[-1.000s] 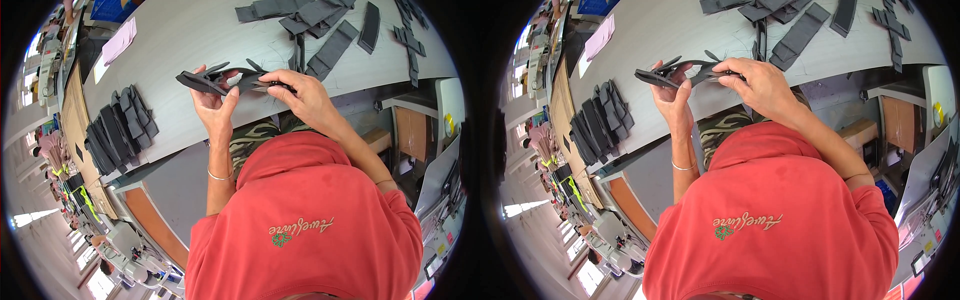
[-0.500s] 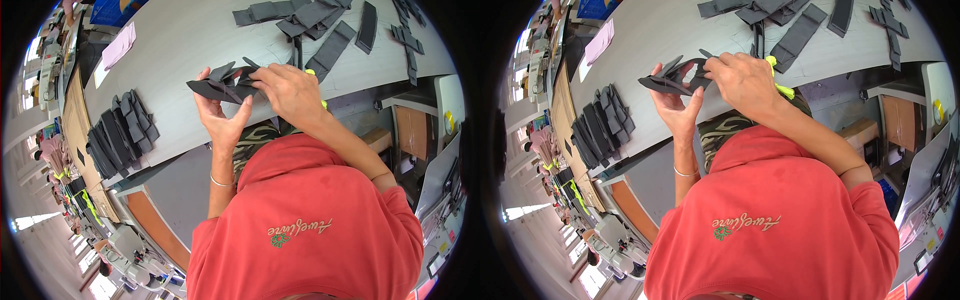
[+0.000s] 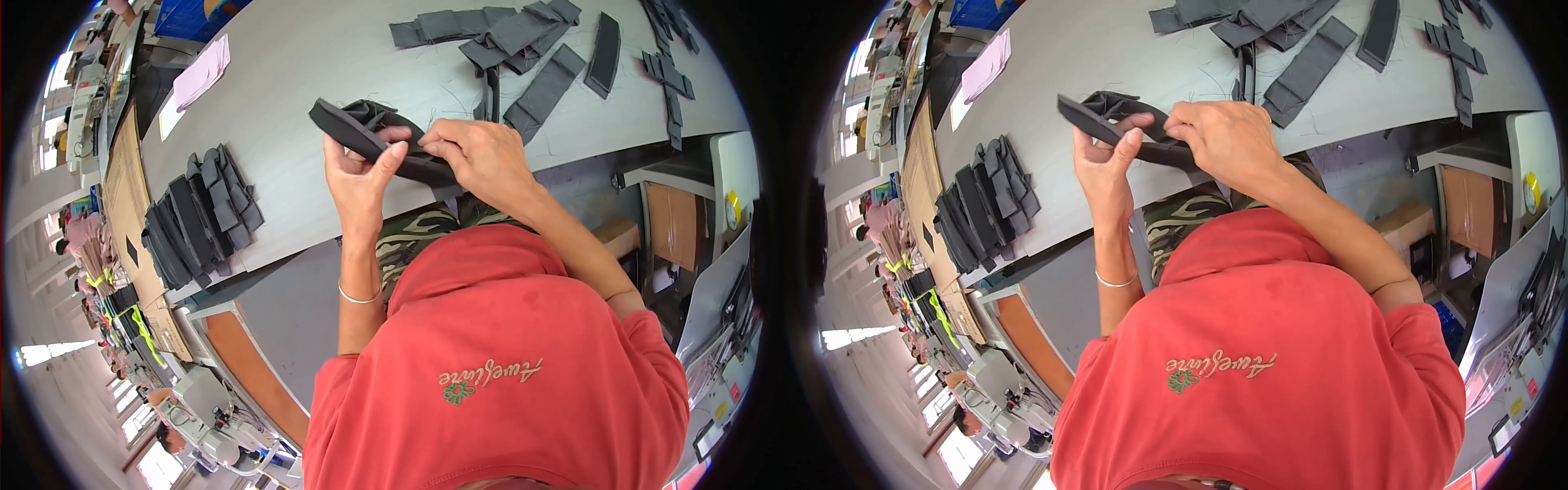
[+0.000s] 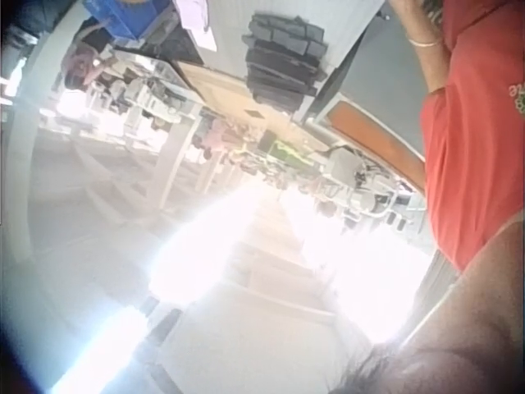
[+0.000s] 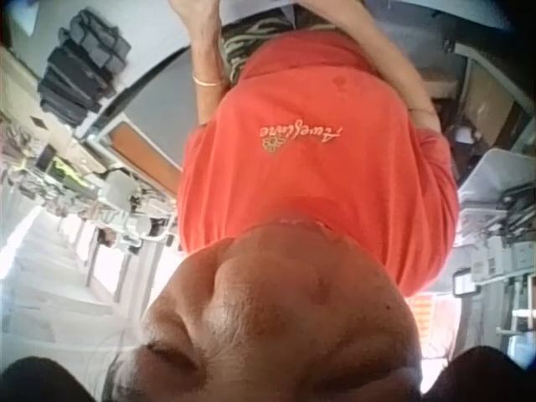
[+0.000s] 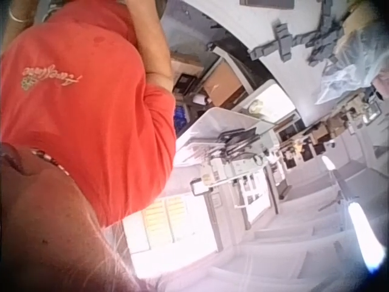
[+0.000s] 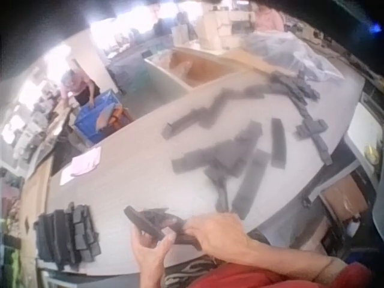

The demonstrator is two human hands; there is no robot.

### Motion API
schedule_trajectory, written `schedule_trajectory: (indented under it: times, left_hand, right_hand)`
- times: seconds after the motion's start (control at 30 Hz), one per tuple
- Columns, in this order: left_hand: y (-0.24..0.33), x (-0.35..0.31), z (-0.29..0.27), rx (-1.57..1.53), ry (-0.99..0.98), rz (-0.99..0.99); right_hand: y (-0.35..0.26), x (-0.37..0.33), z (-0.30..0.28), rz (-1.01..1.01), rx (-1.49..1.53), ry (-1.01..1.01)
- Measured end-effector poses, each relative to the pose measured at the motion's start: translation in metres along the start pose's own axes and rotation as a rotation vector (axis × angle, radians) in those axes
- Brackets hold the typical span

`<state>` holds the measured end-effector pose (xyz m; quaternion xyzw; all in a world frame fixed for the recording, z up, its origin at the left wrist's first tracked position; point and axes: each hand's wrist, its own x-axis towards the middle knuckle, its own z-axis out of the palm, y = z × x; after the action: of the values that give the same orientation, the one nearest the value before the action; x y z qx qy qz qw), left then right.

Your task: Trim excess threads from sewn fabric pieces using small thread snips.

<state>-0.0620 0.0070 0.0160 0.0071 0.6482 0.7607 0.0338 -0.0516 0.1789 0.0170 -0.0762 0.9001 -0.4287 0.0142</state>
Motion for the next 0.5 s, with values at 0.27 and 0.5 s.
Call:
schedule_trajectory:
  times: [0.27,0.5]
  left_hand:
    - [-0.006,0.007,-0.011,-0.209,-0.06,-0.121]
    - [-0.009,0.002,-0.006,-0.276,-0.088,-0.167]
  right_hand:
    - [0.026,-0.005,-0.01,0.081,0.277,0.05]
    - [0.01,0.006,-0.014,-0.046,0.391,0.118]
